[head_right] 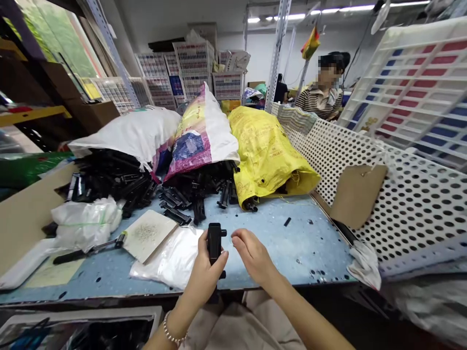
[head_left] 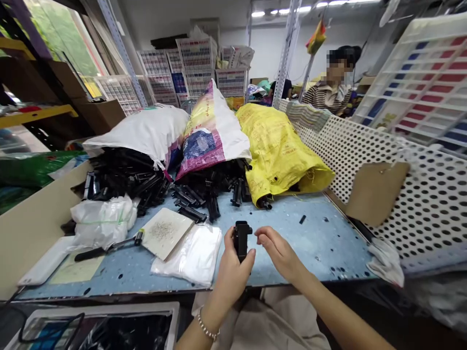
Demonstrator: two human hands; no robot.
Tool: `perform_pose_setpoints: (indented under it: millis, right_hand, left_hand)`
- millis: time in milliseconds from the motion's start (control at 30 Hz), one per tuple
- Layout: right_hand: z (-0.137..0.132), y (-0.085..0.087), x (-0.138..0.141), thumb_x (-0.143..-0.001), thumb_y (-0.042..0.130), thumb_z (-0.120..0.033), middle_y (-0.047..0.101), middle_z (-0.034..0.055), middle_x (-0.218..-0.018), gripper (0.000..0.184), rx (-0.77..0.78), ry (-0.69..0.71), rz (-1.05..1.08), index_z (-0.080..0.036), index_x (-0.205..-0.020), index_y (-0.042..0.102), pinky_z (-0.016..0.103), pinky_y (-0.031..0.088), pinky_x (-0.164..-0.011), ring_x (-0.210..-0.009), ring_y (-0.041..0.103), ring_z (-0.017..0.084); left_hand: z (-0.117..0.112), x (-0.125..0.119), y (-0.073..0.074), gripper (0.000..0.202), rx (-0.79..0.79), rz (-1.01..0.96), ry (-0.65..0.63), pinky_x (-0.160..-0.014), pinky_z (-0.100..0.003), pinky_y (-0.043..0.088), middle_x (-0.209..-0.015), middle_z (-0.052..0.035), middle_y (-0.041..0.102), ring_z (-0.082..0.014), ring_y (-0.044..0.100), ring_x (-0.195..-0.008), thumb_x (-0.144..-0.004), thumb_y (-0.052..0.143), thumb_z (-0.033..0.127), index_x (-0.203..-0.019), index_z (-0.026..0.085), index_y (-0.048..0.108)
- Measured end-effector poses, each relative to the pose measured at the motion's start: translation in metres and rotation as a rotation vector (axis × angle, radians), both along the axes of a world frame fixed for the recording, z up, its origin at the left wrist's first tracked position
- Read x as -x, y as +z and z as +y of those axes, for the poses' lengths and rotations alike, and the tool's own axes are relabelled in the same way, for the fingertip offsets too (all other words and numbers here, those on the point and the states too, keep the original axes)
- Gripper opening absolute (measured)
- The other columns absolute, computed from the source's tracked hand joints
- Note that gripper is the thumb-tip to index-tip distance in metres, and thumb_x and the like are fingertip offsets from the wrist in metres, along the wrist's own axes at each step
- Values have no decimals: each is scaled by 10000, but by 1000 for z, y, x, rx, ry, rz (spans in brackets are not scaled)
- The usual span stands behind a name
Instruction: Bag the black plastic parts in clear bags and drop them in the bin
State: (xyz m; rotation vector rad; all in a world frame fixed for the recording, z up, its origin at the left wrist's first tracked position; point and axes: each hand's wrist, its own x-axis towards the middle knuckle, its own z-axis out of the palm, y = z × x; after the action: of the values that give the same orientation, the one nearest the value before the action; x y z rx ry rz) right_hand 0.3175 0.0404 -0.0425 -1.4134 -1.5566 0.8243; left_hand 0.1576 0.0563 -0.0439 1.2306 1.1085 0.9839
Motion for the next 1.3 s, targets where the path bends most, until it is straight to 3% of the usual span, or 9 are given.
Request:
perform_pose_setpoints:
  millis: [233, 400, 533, 700, 833, 967, 1067, 1167, 1300]
  right_hand:
    - [2, -11, 14, -902, 418, -546, 524, -2, -751, 367, 90, 130, 237, -210, -831, 547, 267, 408, -652, -698, 486, 138]
    - [9, -20, 16, -891, 330, -619, 409, -44, -570, 465, 388, 170, 424, -207, -736, 480, 258, 350, -504, -507, 388, 117]
    - [-2, -28, 18, -938, 340, -505, 575, 44, -796, 374, 15, 222, -149, -204, -864, 549, 341, 396, -702, -763, 497, 190]
    - [-8, -48, 17, -954, 369, -353, 583, 74, -795, 299, -404, 283, -694, -180, -835, 580, 371, 355, -729, -784, 464, 215]
    - [50, -33, 4, -975, 304, -399, 609, 34, -795, 347, -178, 326, -636, -213, -809, 546, 324, 369, -727, -783, 518, 189]
    - [145, -11, 7, -933, 390, -470, 656, 129, -905, 327, 206, -131, -521, -173, -1005, 504, 381, 395, -796, -925, 600, 277]
    - [193, -14, 16, -906, 456, -413, 659, 188, -945, 392, 266, -218, -462, -121, -1166, 419, 409, 414, -792, -932, 627, 313]
    - [192, -26, 18, -926, 366, -340, 672, 130, -884, 398, 295, -205, -336, -129, -1262, 332, 342, 462, -689, -778, 663, 236]
    - [126, -43, 15, -951, 186, -355, 649, 17, -728, 392, 347, -44, -92, -182, -1271, 331, 258, 444, -484, -533, 600, 154]
  left_hand:
    - [-28, 14, 6, 695, -115, 177, -103, -905, -389, 412, -1177, -112, 575, -270, 592, -1004, -765, 632, 296, -1383, 245, 319]
    - [-5, 17, -10, 667, -33, 66, -64, -796, -358, 479, -1124, -100, 587, -227, 635, -864, -709, 678, 358, -1304, 248, 396]
    - [25, 11, -16, 709, 231, -177, 40, -568, -274, 477, -736, 27, 585, -144, 595, -561, -718, 636, 489, -1296, 251, 301]
    - [50, 4, -27, 600, 278, -247, 78, -590, -260, 481, -759, 16, 608, -150, 626, -623, -707, 656, 477, -1195, 247, 391]
    - [58, 0, -54, 428, 225, -136, 186, -688, -329, 491, -818, -27, 629, -202, 642, -731, -737, 609, 458, -1069, 213, 496]
    - [46, -22, -83, 269, 12, 154, 116, -950, -407, 387, -1029, -118, 636, -282, 558, -1030, -778, 559, 331, -1007, 201, 616]
    - [41, -36, -95, 384, -75, 237, 71, -1034, -431, 311, -1152, -137, 590, -303, 476, -1143, -752, 578, 259, -1132, 215, 610]
    - [58, -31, -93, 423, 21, 81, 107, -1003, -419, 359, -1177, -146, 572, -281, 513, -1108, -761, 616, 329, -1162, 196, 586]
    - [91, -11, -66, 611, 300, -484, 143, -894, -377, 461, -1124, -135, 604, -239, 601, -1002, -782, 543, 611, -1211, 177, 504]
